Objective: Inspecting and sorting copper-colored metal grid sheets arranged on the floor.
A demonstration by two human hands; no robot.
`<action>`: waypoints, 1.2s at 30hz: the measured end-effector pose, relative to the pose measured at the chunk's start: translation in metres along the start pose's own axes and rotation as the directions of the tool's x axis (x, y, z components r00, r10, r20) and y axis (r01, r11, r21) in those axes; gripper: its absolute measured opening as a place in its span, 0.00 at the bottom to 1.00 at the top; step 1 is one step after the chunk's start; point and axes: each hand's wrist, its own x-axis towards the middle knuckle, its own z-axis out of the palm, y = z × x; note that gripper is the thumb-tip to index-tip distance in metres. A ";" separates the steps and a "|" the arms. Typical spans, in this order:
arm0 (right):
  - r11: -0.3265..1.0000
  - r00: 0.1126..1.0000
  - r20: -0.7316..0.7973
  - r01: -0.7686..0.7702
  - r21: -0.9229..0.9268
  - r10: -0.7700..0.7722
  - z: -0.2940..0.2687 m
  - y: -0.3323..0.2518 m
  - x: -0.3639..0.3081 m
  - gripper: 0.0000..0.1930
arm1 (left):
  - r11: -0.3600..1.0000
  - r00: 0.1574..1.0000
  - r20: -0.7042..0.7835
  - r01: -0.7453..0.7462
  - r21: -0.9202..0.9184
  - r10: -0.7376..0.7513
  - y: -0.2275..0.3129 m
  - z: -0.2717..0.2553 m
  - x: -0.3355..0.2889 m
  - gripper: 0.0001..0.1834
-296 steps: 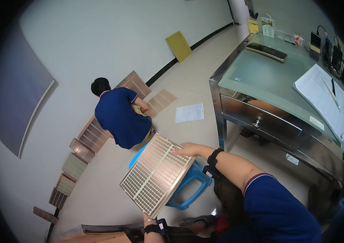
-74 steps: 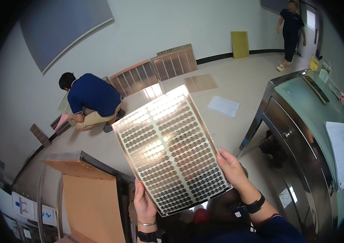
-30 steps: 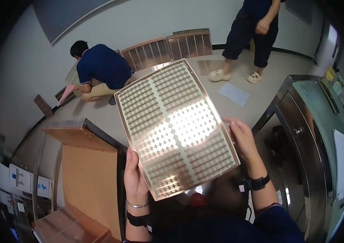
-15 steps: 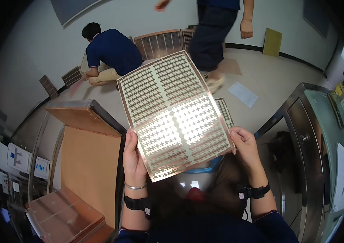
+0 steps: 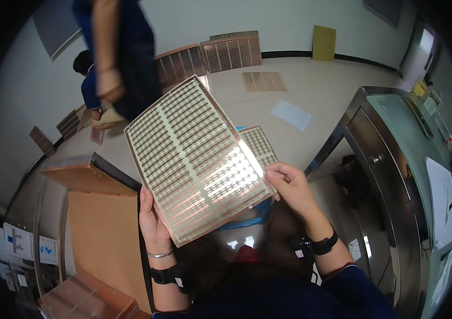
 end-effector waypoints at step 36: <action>0.966 0.994 -0.105 0.021 0.259 0.007 0.007 0.014 0.010 0.23 | 0.994 0.996 0.083 0.026 0.103 -0.034 -0.009 0.016 -0.030 0.15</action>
